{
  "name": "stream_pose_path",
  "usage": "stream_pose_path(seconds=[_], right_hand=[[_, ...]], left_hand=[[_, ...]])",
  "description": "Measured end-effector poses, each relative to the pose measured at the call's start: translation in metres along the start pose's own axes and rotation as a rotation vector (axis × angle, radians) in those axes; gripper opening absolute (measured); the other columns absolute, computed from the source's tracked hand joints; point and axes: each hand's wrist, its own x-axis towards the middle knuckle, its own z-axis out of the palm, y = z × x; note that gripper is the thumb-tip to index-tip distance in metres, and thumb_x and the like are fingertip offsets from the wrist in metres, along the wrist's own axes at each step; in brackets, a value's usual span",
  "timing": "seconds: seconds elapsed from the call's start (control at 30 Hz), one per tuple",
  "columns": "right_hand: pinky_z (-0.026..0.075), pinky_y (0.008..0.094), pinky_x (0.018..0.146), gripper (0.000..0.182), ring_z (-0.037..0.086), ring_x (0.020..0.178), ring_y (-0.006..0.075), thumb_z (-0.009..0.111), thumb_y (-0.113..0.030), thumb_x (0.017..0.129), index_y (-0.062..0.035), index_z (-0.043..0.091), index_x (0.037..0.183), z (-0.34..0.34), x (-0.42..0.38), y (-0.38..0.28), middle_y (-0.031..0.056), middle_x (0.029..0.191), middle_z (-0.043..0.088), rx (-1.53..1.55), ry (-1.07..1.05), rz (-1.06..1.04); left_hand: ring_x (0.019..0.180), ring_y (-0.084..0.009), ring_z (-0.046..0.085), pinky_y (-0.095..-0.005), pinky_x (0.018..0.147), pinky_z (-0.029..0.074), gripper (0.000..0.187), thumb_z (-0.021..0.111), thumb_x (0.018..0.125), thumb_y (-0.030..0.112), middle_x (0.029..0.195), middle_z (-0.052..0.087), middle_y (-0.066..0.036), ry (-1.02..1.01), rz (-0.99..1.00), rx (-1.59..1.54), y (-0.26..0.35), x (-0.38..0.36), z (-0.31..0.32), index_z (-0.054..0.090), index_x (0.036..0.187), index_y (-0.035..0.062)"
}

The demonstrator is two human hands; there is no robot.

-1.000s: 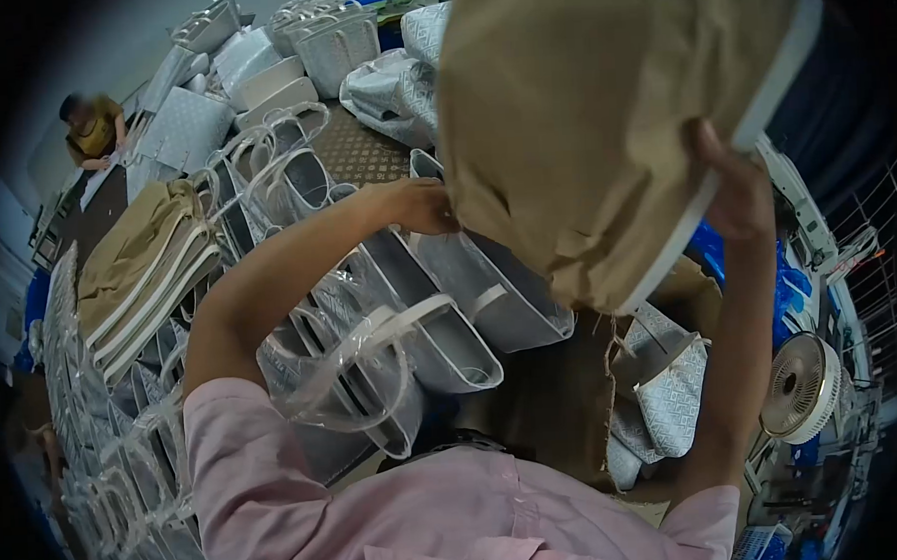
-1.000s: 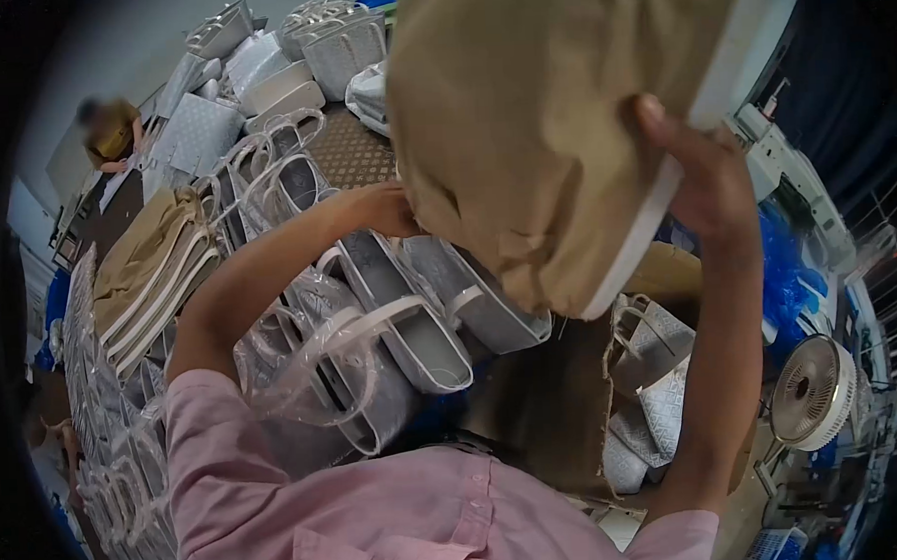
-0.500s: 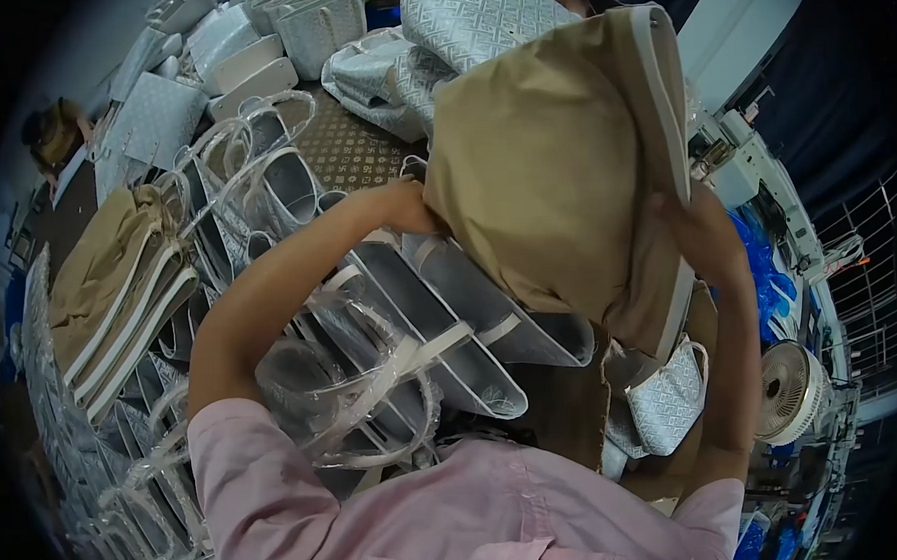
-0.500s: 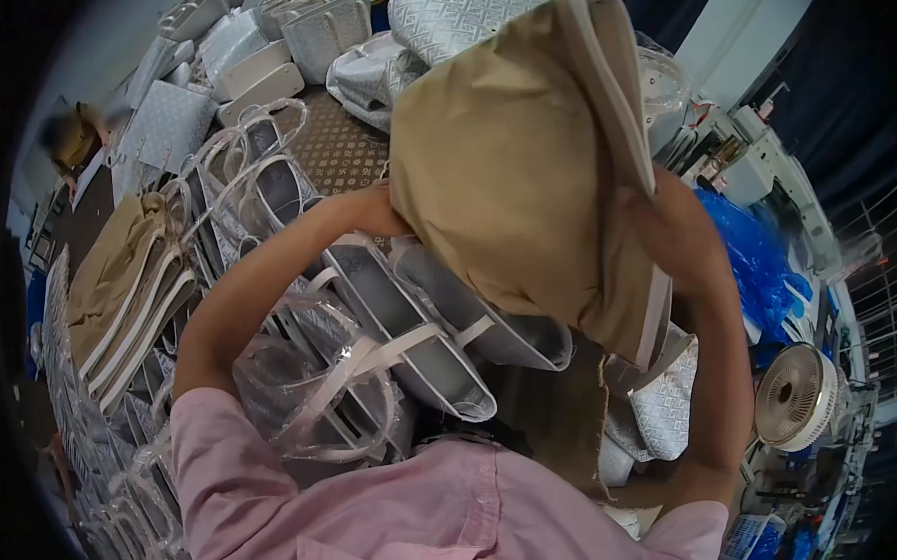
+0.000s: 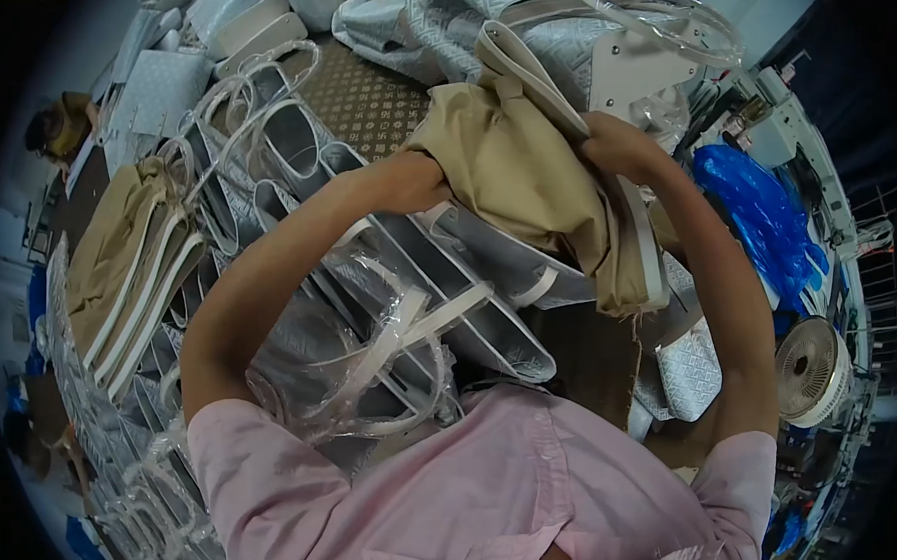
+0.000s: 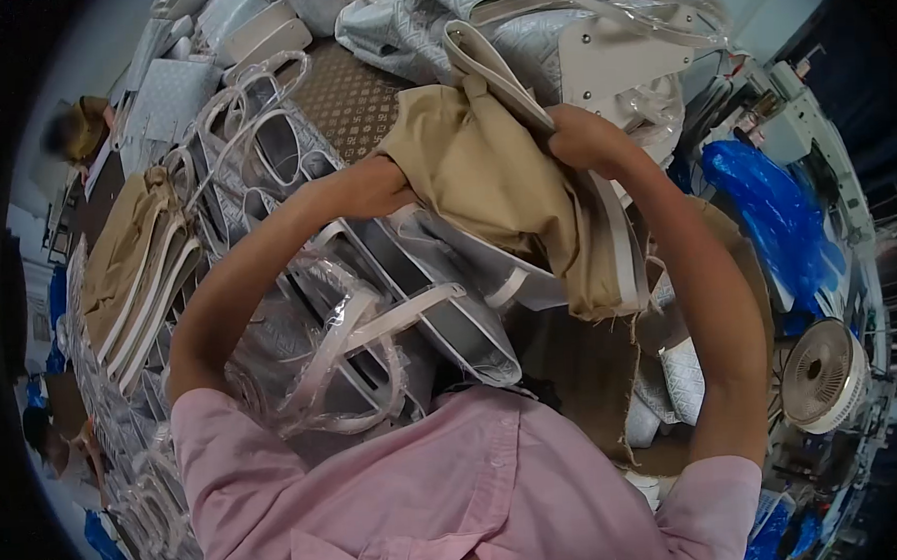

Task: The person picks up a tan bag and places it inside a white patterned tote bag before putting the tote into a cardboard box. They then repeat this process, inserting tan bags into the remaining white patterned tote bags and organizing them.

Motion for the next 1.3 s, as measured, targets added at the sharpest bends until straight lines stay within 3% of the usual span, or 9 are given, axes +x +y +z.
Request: stream_pose_path(seconds=[0.2,0.3,0.37,0.53,0.63,0.83,1.0,1.23,1.3], right_hand=[[0.046,0.0420,0.083,0.039,0.057,0.098,0.0392,0.048,-0.001,0.073,0.0014,0.057,0.110,0.071,-0.006,-0.020,0.0233,0.097,0.062,-0.500,-0.064,-0.346],[0.046,0.0410,0.084,0.037,0.057,0.098,0.0382,0.051,-0.003,0.073,0.0005,0.058,0.109,0.068,0.023,0.010,0.0233,0.099,0.062,-0.683,-0.004,-0.114],[0.046,0.0408,0.084,0.039,0.058,0.097,0.0382,0.051,-0.003,0.072,-0.0007,0.058,0.111,0.060,0.027,0.019,0.0232,0.100,0.062,-0.680,0.044,-0.117],[0.046,0.0380,0.082,0.044,0.060,0.094,0.0343,0.046,0.002,0.069,-0.0019,0.057,0.112,0.056,0.017,0.003,0.0231,0.099,0.062,-0.392,-0.204,-0.214],[0.046,0.0386,0.082,0.042,0.060,0.095,0.0338,0.048,0.001,0.069,-0.0022,0.059,0.109,0.049,0.035,0.023,0.0216,0.100,0.063,-0.313,-0.225,-0.311],[0.047,0.0421,0.079,0.029,0.060,0.089,0.0381,0.054,-0.005,0.069,0.0006,0.064,0.095,0.093,0.030,0.056,0.0242,0.092,0.063,-0.506,-0.336,-0.260],[0.047,0.0435,0.071,0.023,0.061,0.083,0.0380,0.061,-0.012,0.069,-0.0003,0.064,0.089,0.083,0.036,0.011,0.0221,0.084,0.064,-0.650,-0.327,-0.300],[0.047,0.0438,0.072,0.026,0.062,0.082,0.0366,0.058,-0.017,0.074,0.0015,0.067,0.090,0.070,0.041,-0.021,0.0215,0.088,0.065,-0.686,-0.401,-0.124],[0.047,0.0441,0.073,0.026,0.062,0.083,0.0370,0.057,-0.017,0.075,0.0015,0.068,0.090,0.076,0.051,-0.019,0.0214,0.089,0.065,-0.621,-0.384,-0.089]], left_hand=[[0.077,-0.0386,0.060,-0.0441,0.071,0.048,0.021,0.047,0.083,0.015,0.082,0.062,-0.021,-0.187,-0.134,0.126,0.044,0.008,-0.020,0.060,0.093,0.0017],[0.071,-0.0381,0.060,-0.0448,0.067,0.048,0.018,0.049,0.084,0.015,0.076,0.062,-0.018,-0.315,-0.202,0.171,0.043,0.009,-0.013,0.060,0.091,0.0024],[0.073,-0.0389,0.061,-0.0458,0.068,0.048,0.023,0.052,0.085,0.021,0.078,0.064,-0.017,0.111,-0.297,-0.166,0.045,0.004,-0.008,0.060,0.086,-0.0001],[0.076,-0.0395,0.061,-0.0457,0.070,0.048,0.036,0.050,0.089,0.035,0.074,0.064,-0.018,0.165,-0.191,-0.174,0.060,0.002,-0.011,0.059,0.089,-0.0002],[0.088,-0.0371,0.061,-0.0443,0.080,0.047,0.060,0.033,0.093,0.051,0.089,0.065,-0.019,-0.469,-0.368,0.054,0.063,0.022,-0.024,0.063,0.090,-0.0007],[0.100,-0.0369,0.058,-0.0423,0.088,0.043,0.069,0.030,0.090,0.059,0.102,0.063,-0.022,-0.646,-0.328,-0.003,0.052,0.051,-0.017,0.064,0.101,-0.0007],[0.082,-0.0378,0.060,-0.0436,0.076,0.046,0.059,0.036,0.093,0.052,0.077,0.062,-0.021,-0.434,-0.159,-0.225,0.074,0.043,-0.010,0.064,0.084,0.0010],[0.076,-0.0350,0.062,-0.0440,0.067,0.049,0.028,0.056,0.086,0.032,0.082,0.065,-0.015,0.169,0.290,-0.295,0.142,0.054,0.009,0.061,0.097,0.0074],[0.080,-0.0340,0.062,-0.0430,0.072,0.048,0.030,0.053,0.088,0.033,0.087,0.065,-0.015,0.048,0.275,-0.285,0.146,0.067,0.007,0.061,0.101,0.0075]])
